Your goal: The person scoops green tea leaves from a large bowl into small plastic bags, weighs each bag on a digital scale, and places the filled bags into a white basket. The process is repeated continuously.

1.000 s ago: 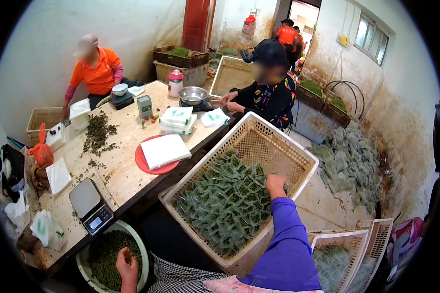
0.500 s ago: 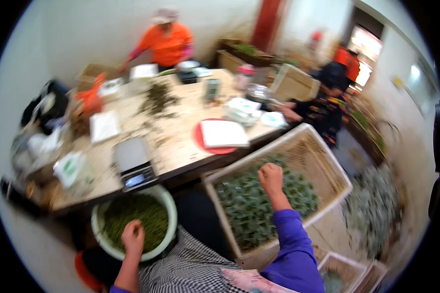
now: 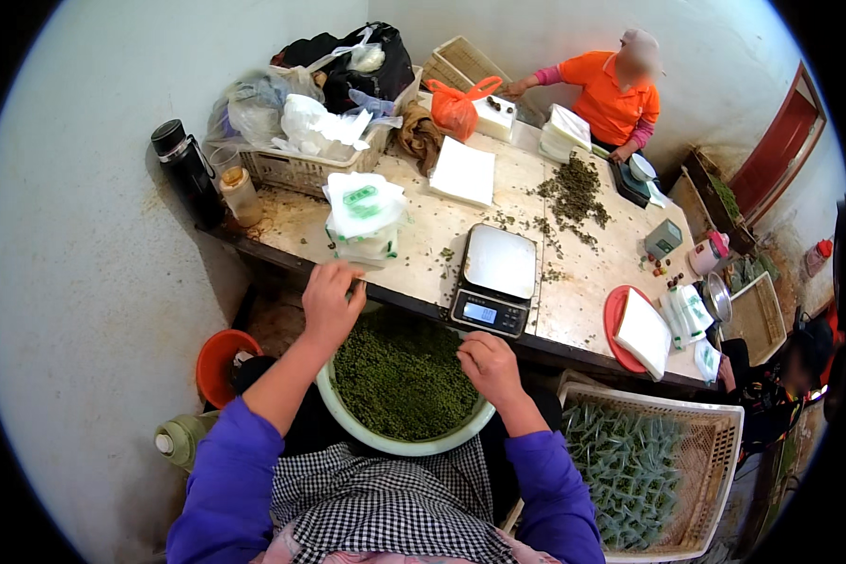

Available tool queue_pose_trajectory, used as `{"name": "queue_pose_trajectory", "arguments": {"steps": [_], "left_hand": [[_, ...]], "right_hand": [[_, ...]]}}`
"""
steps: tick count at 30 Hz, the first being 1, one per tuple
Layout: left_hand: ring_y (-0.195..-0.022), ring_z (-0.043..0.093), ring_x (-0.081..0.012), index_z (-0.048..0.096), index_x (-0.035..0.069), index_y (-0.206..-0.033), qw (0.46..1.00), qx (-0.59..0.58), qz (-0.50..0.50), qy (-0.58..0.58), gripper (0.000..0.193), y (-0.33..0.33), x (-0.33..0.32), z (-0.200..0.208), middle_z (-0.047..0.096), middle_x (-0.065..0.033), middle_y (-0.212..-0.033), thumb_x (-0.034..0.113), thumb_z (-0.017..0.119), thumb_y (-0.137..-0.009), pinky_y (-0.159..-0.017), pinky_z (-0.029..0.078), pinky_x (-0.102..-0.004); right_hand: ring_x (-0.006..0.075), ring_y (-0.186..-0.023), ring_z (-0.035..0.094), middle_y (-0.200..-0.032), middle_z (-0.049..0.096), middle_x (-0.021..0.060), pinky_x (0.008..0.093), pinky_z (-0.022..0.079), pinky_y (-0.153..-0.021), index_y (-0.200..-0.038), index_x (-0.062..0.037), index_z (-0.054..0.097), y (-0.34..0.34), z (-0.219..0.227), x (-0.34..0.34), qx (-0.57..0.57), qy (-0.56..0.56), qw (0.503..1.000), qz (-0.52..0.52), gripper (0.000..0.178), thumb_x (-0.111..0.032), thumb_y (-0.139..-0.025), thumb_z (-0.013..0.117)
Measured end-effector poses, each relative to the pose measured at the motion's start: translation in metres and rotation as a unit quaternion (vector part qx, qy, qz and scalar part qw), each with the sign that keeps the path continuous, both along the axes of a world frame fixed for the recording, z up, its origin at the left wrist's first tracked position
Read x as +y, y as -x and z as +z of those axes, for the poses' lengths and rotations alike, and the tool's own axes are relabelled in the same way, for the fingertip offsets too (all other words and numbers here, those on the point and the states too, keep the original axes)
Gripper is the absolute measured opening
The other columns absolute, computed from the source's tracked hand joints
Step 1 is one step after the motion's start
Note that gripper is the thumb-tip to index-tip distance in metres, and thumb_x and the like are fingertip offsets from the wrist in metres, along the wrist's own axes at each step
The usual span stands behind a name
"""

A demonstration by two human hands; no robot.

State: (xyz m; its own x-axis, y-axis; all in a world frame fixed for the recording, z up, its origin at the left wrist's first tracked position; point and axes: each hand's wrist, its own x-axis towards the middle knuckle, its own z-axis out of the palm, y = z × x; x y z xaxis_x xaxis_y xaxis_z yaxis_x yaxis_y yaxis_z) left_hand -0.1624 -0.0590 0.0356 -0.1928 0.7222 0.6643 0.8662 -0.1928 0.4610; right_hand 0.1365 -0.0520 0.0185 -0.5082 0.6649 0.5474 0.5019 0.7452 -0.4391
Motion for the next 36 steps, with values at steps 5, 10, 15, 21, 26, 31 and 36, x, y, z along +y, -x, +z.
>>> {"name": "queue_pose_trajectory", "arguments": {"steps": [5,10,15,21,26,31,36], "left_hand": [[-0.095,0.059,-0.0294,0.068,0.008,-0.096,0.996,0.092,-0.002,0.005,0.026,0.014,0.073,0.018,0.059,-0.0081,-0.095,0.006,0.074,-0.071,-0.079,0.05,-0.0411],[-0.087,0.062,-0.029,0.068,0.008,-0.089,0.994,0.095,-0.002,0.055,0.017,0.026,0.095,0.001,0.062,-0.0085,-0.086,0.006,0.073,-0.073,-0.074,0.052,-0.0415],[-0.071,0.063,-0.0289,0.064,0.005,-0.076,0.983,-0.135,-0.027,0.119,0.011,0.032,0.095,0.011,0.063,-0.0096,-0.075,0.009,0.075,-0.077,-0.064,0.05,-0.0414],[-0.063,0.056,-0.018,0.061,0.0,-0.078,0.975,-0.183,-0.066,0.11,0.019,0.028,0.083,0.026,0.06,-0.0084,-0.074,0.008,0.078,-0.078,-0.061,0.046,-0.0319],[-0.064,0.057,-0.0185,0.057,0.001,-0.076,0.977,-0.196,-0.085,0.008,0.017,0.015,0.066,0.023,0.059,-0.01,-0.083,0.0,0.074,-0.077,-0.06,0.047,-0.031],[-0.064,0.058,-0.024,0.053,0.003,-0.075,0.978,-0.171,-0.107,-0.057,0.02,-0.027,0.025,0.01,0.059,-0.0108,-0.088,-0.007,0.069,-0.07,-0.056,0.048,-0.0319],[-0.084,0.06,-0.0249,0.066,0.008,-0.089,0.973,0.058,-0.224,-0.01,0.022,-0.039,-0.037,-0.016,0.059,-0.0113,-0.104,0.004,0.073,-0.068,-0.066,0.049,-0.0359]], "right_hand": [[0.0284,-0.086,0.064,-0.095,0.067,0.0076,0.0381,0.052,-0.076,-0.087,-0.0062,0.066,0.052,0.009,0.03,0.046,0.004,0.998,0.044,0.011,-0.007,-0.079,0.072],[0.0284,-0.089,0.064,-0.098,0.067,0.0091,0.0402,0.048,-0.08,-0.088,-0.0062,0.066,0.08,0.01,0.067,0.027,-0.006,0.998,0.057,0.012,-0.01,-0.079,0.073],[0.0309,-0.121,0.051,-0.122,0.06,0.0096,0.0486,0.033,-0.101,-0.101,-0.008,0.066,0.123,0.025,0.105,0.037,-0.051,0.993,-0.099,0.033,-0.024,-0.076,0.08],[0.0345,-0.134,0.04,-0.131,0.056,0.0109,0.0482,0.027,-0.106,-0.105,-0.0063,0.064,0.179,0.033,0.135,0.08,-0.078,0.983,-0.143,0.041,-0.029,-0.074,0.08],[0.0245,-0.112,0.058,-0.118,0.062,0.0086,0.0431,0.035,-0.099,-0.097,-0.0066,0.065,0.188,0.031,0.107,0.179,0.037,0.976,-0.12,0.024,-0.018,-0.078,0.075],[0.0145,-0.068,0.065,-0.082,0.068,0.0091,0.032,0.051,-0.066,-0.093,-0.002,0.065,0.164,0.036,0.068,0.239,0.242,0.935,-0.101,0.018,-0.014,-0.084,0.073],[0.0125,-0.06,0.06,-0.068,0.065,0.0088,0.0289,0.049,-0.057,-0.087,0.0007,0.066,0.119,0.0,0.023,0.188,0.231,0.943,-0.147,0.008,-0.006,-0.085,0.07]]}}
